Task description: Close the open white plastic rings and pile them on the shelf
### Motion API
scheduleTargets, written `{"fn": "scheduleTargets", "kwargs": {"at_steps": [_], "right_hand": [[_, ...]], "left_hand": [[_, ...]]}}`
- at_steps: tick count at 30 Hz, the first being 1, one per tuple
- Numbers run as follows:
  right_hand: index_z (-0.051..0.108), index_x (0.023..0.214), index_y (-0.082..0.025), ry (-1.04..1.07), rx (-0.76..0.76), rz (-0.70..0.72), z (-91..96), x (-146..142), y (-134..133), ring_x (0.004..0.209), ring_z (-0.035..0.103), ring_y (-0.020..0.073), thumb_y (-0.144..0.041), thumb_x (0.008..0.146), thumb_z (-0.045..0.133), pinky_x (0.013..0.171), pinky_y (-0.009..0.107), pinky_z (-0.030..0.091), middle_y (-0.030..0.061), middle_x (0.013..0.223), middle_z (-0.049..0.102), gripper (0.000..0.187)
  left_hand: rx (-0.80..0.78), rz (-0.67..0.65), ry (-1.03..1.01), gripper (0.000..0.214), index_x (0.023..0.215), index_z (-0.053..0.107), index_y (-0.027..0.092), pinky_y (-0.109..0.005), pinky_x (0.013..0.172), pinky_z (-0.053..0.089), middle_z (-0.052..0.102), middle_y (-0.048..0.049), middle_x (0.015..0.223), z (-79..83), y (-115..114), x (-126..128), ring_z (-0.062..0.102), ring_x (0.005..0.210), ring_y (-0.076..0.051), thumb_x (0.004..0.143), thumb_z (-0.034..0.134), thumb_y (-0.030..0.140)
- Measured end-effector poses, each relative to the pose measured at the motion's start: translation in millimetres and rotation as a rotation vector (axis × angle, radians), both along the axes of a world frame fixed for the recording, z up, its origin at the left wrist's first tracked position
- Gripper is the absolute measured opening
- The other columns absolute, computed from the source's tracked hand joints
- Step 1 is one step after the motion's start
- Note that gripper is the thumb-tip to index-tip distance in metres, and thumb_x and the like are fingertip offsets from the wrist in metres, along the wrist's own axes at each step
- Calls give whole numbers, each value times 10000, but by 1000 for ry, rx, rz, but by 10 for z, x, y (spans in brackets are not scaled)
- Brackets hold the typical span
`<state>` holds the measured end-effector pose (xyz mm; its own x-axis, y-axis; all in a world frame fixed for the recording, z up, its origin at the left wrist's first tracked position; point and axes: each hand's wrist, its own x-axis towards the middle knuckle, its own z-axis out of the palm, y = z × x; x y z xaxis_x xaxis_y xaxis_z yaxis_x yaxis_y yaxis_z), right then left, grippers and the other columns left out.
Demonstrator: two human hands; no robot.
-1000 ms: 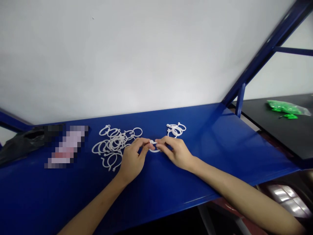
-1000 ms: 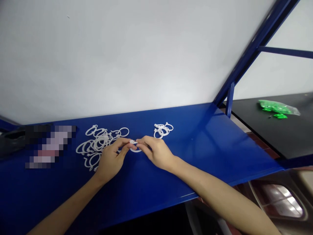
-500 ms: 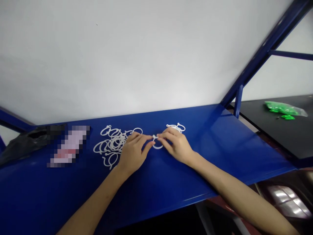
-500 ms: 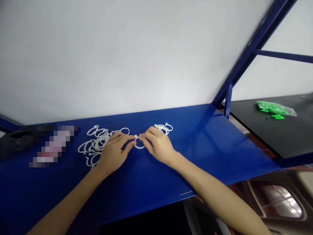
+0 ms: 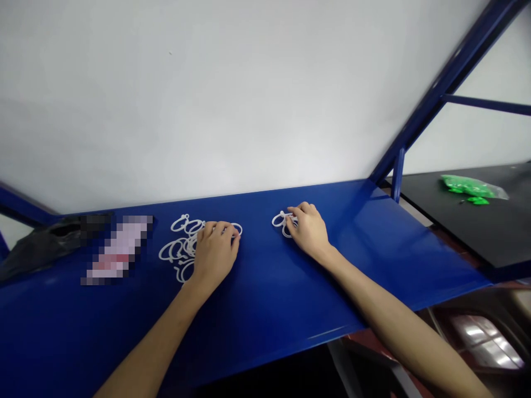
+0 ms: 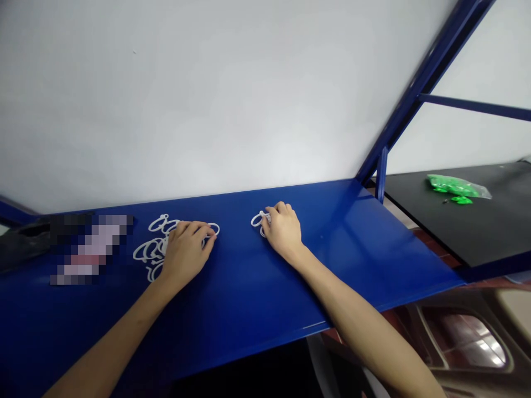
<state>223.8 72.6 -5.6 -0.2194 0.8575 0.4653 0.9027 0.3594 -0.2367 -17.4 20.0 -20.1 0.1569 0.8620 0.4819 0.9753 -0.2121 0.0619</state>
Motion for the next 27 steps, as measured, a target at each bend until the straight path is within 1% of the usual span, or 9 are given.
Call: {"fn": "scheduleTargets", "kwargs": {"at_steps": [3, 6, 8, 11, 15, 19, 21, 23, 27], "right_hand": [[717, 1155, -142, 18, 52, 49, 27, -1, -61, 941, 577, 281, -255, 970, 551, 850, 419, 516, 133, 1010, 656, 273], [697, 1179, -144, 106, 80, 184, 76, -24, -162, 950, 580, 269, -265, 993, 526, 855, 424, 522, 128, 1030, 657, 280], [679, 1192, -169, 209, 38, 332, 108, -60, -246, 957, 599, 246, -301, 1006, 528, 870, 415, 525, 107, 1025, 665, 274], [635, 1223, -190, 403, -127, 518, 115, -133, -362, 883, 640, 194, -333, 990, 579, 833, 366, 540, 60, 956, 684, 279], [579, 1236, -188, 639, -303, 581, 58, -202, -429, 724, 632, 133, -270, 977, 575, 694, 271, 541, 7, 843, 662, 272], [546, 1302, -213, 699, -289, 585, 40, -191, -424, 703, 609, 125, -223, 980, 521, 653, 254, 529, -10, 811, 621, 323], [570, 1288, -220, 693, -272, 571, 51, -178, -420, 701, 603, 122, -224, 983, 515, 656, 253, 527, -12, 804, 615, 311], [580, 1277, -218, 704, -270, 567, 55, -175, -421, 700, 609, 119, -229, 977, 528, 659, 249, 528, -14, 802, 617, 305], [589, 1172, -205, 714, -287, 560, 20, -188, -428, 692, 632, 117, -256, 972, 560, 657, 245, 532, -11, 798, 648, 209]], "left_hand": [[71, -57, -61, 120, 889, 698, 204, -448, 869, 460, 686, -87, 1000, 29, -4, 8, 533, 987, -284, 923, 590, 243], [167, -174, -125, 140, 923, 720, 202, -410, 879, 478, 642, -90, 1015, 78, -36, 43, 520, 973, -251, 939, 590, 251], [212, -260, -157, 152, 952, 742, 218, -377, 852, 486, 609, -85, 1000, 113, -78, 83, 508, 946, -228, 943, 594, 251], [230, -371, -191, 178, 919, 766, 274, -329, 790, 483, 588, -54, 927, 145, -150, 143, 495, 882, -198, 942, 596, 223], [212, -412, -211, 268, 873, 770, 325, -316, 790, 484, 607, -28, 908, 148, -207, 179, 530, 874, -178, 965, 549, 204], [188, -362, -342, 179, 1012, 728, 268, -331, 842, 507, 644, -45, 978, 156, -216, 209, 592, 931, -181, 963, 559, 238], [122, -247, -469, 166, 1042, 691, 214, -336, 829, 520, 665, -56, 980, 171, -218, 232, 618, 920, -190, 943, 597, 308], [-43, -164, -581, 200, 1004, 690, 209, -321, 766, 527, 697, -37, 923, 189, -223, 250, 642, 837, -182, 941, 589, 369], [-361, -149, -740, 326, 881, 735, 246, -302, 704, 519, 739, 9, 806, 212, -239, 259, 660, 698, -161, 972, 507, 462]]}}
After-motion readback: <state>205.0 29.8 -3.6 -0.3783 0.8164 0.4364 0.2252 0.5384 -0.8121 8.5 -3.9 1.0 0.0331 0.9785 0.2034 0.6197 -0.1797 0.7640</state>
